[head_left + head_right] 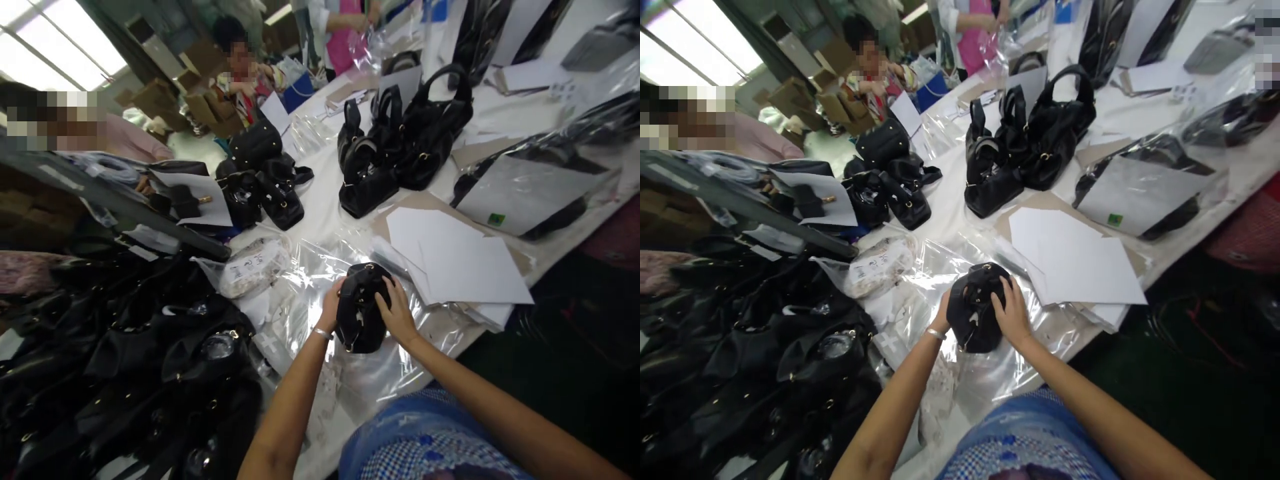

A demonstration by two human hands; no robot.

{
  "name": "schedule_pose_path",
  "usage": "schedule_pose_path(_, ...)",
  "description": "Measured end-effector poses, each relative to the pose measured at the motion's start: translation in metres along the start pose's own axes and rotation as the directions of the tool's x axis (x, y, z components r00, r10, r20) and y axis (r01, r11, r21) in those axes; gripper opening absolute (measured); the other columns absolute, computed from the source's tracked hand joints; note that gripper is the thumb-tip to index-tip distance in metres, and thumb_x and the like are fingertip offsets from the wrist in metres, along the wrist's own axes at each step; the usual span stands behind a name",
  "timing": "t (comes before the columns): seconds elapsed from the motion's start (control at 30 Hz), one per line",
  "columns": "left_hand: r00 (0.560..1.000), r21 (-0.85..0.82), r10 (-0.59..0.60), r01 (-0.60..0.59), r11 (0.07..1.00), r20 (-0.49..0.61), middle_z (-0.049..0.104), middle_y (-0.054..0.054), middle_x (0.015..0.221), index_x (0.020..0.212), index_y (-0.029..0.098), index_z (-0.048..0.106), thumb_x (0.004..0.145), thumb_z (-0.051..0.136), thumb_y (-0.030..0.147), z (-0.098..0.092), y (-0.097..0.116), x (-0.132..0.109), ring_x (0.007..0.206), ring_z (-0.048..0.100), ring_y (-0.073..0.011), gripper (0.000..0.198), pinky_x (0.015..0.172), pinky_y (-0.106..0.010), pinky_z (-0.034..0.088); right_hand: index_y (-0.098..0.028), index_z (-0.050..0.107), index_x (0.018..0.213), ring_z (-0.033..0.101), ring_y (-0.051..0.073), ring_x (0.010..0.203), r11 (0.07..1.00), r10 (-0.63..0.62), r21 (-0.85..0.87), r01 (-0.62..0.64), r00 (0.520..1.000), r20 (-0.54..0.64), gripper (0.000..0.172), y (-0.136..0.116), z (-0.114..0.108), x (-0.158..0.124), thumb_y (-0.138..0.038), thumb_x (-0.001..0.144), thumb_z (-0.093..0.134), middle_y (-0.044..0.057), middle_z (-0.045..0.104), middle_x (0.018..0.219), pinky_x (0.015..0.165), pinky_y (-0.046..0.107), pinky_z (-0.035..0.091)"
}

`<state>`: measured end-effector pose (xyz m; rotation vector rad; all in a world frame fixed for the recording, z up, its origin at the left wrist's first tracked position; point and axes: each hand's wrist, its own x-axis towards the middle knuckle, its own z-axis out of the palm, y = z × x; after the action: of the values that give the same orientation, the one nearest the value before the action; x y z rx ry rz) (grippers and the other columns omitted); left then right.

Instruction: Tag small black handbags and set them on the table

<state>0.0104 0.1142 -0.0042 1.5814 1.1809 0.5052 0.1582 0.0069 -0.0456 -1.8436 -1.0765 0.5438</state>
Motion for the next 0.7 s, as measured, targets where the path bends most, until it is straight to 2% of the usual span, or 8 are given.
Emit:
schedule_pose_path(0.1, 0.994, -0.274, -0.104, 0.090, 0.957, -0.036, 0.071, -0.011, 0.107, 0.115, 0.016, 0.064, 0.095, 0.033, 0.050, -0.017, 0.019, -0.025, 0.102, 0.065, -0.0237, 0.050, 0.090, -0.040, 0.050, -0.024, 0.058, 0.124, 0.045, 0.026, 0.129, 0.994, -0.016, 0.105, 0.000, 0.987, 0.159, 0.042, -0.022, -0.035, -0.004, -0.048, 0.092, 0.046, 0.009, 0.055, 0.134, 0.113, 0.050, 0.030)
schedule_pose_path(0.17, 0.993, -0.373, -0.118, 0.120, 0.920, 0.030, 0.072, -0.011, 0.100, 0.113, 0.015, 0.065, 0.095, 0.022, 0.057, -0.020, 0.034, -0.050, 0.093, 0.067, -0.0226, 0.063, 0.084, -0.037, 0.052, -0.026, 0.062, 0.120, 0.054, 0.025, 0.120, 0.959, 0.063, 0.239, -0.151, 0.938, 0.340, 0.041, -0.043, -0.048, -0.007, -0.051, 0.091, 0.047, 0.007, 0.063, 0.123, 0.109, 0.048, 0.036)
schedule_pose_path(0.23, 0.998, -0.339, -0.041, 0.052, 0.939, 0.040, 0.072, -0.009, 0.097, 0.106, 0.016, 0.069, 0.093, 0.031, 0.057, -0.013, 0.050, -0.074, 0.091, 0.066, -0.0224, 0.058, 0.082, -0.035, 0.052, -0.024, 0.061, 0.122, 0.058, 0.025, 0.117, 0.865, 0.110, 0.372, -0.336, 0.851, 0.514, 0.047, -0.067, -0.053, -0.008, -0.055, 0.091, 0.044, 0.008, 0.065, 0.121, 0.107, 0.047, 0.040)
schedule_pose_path(0.3, 0.997, -0.253, 0.071, -0.076, 0.965, -0.026, 0.072, -0.006, 0.098, 0.101, 0.018, 0.071, 0.089, 0.049, 0.050, -0.001, 0.068, -0.095, 0.092, 0.065, -0.0230, 0.040, 0.085, -0.036, 0.051, -0.021, 0.061, 0.122, 0.058, 0.026, 0.116, 0.749, 0.100, 0.474, -0.463, 0.786, 0.610, 0.053, -0.092, -0.054, -0.007, -0.058, 0.091, 0.041, 0.011, 0.065, 0.121, 0.104, 0.046, 0.043)
schedule_pose_path(0.37, 0.983, -0.202, 0.158, -0.175, 0.964, -0.097, 0.071, -0.005, 0.103, 0.105, 0.020, 0.070, 0.087, 0.056, 0.042, 0.008, 0.085, -0.109, 0.095, 0.064, -0.0233, 0.032, 0.089, -0.036, 0.049, -0.020, 0.063, 0.119, 0.059, 0.027, 0.115, 0.687, 0.091, 0.520, -0.507, 0.771, 0.630, 0.051, -0.116, -0.056, -0.001, -0.058, 0.089, 0.046, 0.012, 0.065, 0.121, 0.102, 0.046, 0.045)
schedule_pose_path(0.43, 0.972, -0.214, 0.201, -0.224, 0.951, -0.126, 0.071, -0.005, 0.106, 0.109, 0.021, 0.069, 0.089, 0.053, 0.040, 0.008, 0.094, -0.116, 0.098, 0.064, -0.0230, 0.032, 0.091, -0.037, 0.049, -0.020, 0.065, 0.113, 0.061, 0.028, 0.111, 0.696, 0.098, 0.518, -0.497, 0.781, 0.617, 0.045, -0.134, -0.061, 0.006, -0.054, 0.084, 0.058, 0.012, 0.067, 0.117, 0.101, 0.044, 0.045)
schedule_pose_path(0.57, 0.977, -0.339, 0.155, -0.196, 0.920, -0.145, 0.073, -0.009, 0.096, 0.102, 0.017, 0.071, 0.091, 0.048, 0.042, -0.026, 0.076, -0.099, 0.087, 0.068, -0.0215, 0.036, 0.083, -0.036, 0.054, -0.020, 0.065, 0.109, 0.066, 0.026, 0.093, 0.739, 0.112, 0.454, -0.497, 0.755, 0.646, 0.045, -0.146, -0.076, 0.018, -0.052, 0.077, 0.067, 0.009, 0.072, 0.098, 0.087, 0.040, 0.053)
schedule_pose_path(0.7, 0.929, -0.263, -0.018, -0.086, 0.961, -0.369, 0.073, -0.013, 0.094, 0.100, 0.012, 0.068, 0.088, 0.054, 0.029, -0.076, 0.032, -0.029, 0.081, 0.070, -0.0184, 0.025, 0.076, -0.032, 0.055, -0.021, 0.068, 0.100, 0.066, 0.025, 0.076, 0.844, 0.145, 0.229, -0.486, 0.616, 0.774, 0.048, -0.129, -0.075, 0.017, -0.062, 0.077, 0.058, 0.006, 0.071, 0.079, 0.071, 0.037, 0.055)
